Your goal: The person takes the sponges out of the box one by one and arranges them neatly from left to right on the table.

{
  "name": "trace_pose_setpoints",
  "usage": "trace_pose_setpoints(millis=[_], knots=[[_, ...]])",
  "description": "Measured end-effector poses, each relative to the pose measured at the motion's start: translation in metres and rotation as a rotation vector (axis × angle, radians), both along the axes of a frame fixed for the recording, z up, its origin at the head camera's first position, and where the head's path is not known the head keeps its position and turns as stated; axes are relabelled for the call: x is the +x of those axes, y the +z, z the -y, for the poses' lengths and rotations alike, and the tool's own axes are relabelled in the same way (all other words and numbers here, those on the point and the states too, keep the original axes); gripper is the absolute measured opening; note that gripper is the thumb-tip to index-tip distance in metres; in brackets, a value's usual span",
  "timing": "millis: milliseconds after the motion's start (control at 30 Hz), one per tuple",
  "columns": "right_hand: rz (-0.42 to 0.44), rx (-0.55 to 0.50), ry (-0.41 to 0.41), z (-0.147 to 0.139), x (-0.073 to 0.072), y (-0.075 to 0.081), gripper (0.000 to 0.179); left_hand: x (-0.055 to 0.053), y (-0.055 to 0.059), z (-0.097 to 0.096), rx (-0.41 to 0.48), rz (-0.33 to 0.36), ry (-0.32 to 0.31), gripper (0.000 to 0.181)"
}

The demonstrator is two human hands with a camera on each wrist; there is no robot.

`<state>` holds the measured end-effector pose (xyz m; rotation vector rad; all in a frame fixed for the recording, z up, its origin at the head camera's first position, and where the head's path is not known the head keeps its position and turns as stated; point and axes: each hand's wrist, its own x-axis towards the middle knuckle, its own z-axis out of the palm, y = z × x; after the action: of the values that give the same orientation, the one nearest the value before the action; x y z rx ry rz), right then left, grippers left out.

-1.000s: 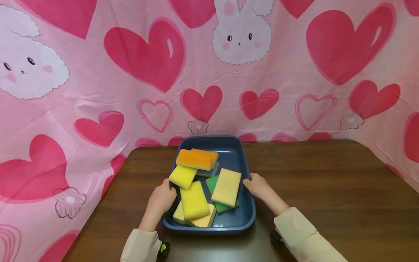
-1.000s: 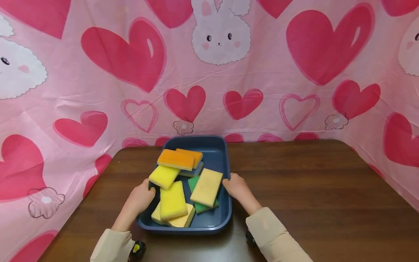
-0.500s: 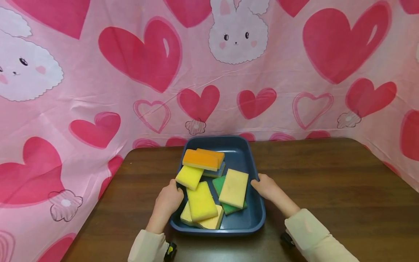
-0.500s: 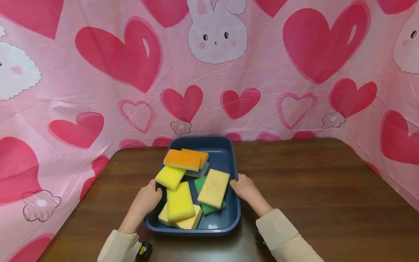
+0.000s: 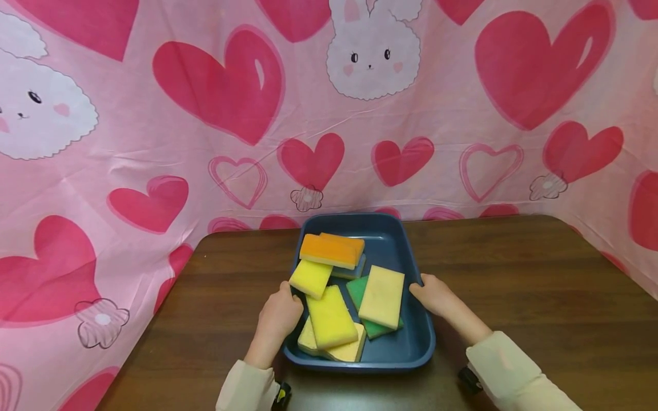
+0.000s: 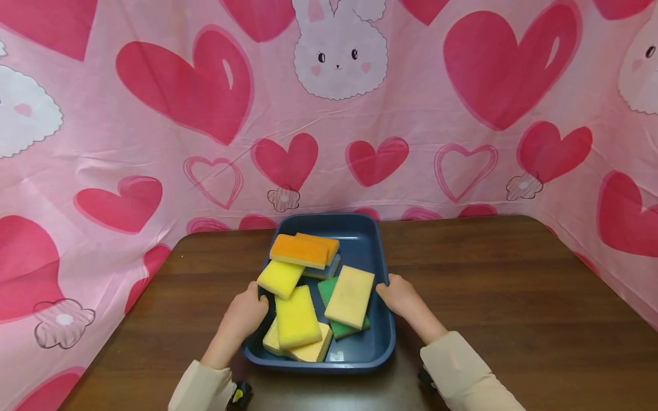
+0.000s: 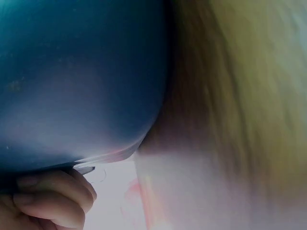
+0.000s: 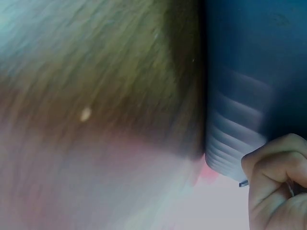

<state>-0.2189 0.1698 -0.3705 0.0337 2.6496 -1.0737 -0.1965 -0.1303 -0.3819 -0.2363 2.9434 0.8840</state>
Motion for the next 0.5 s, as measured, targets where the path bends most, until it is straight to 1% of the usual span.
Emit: trace_pose_setpoints(millis=[100, 267, 500], knots=[[-0.004, 0.008, 0.003, -0.005, 0.001, 0.0, 0.04, 0.001, -0.001, -0.006, 0.003, -0.009, 0.002, 0.043], [0.0, -0.008, -0.002, -0.012, 0.003, 0.001, 0.038, 0.002, -0.002, -0.014, 0.006, -0.031, 0.003, 0.039], [0.006, -0.017, 0.002, -0.022, 0.006, 0.003, 0.039, 0.005, -0.001, -0.025, 0.006, -0.037, 0.004, 0.038]])
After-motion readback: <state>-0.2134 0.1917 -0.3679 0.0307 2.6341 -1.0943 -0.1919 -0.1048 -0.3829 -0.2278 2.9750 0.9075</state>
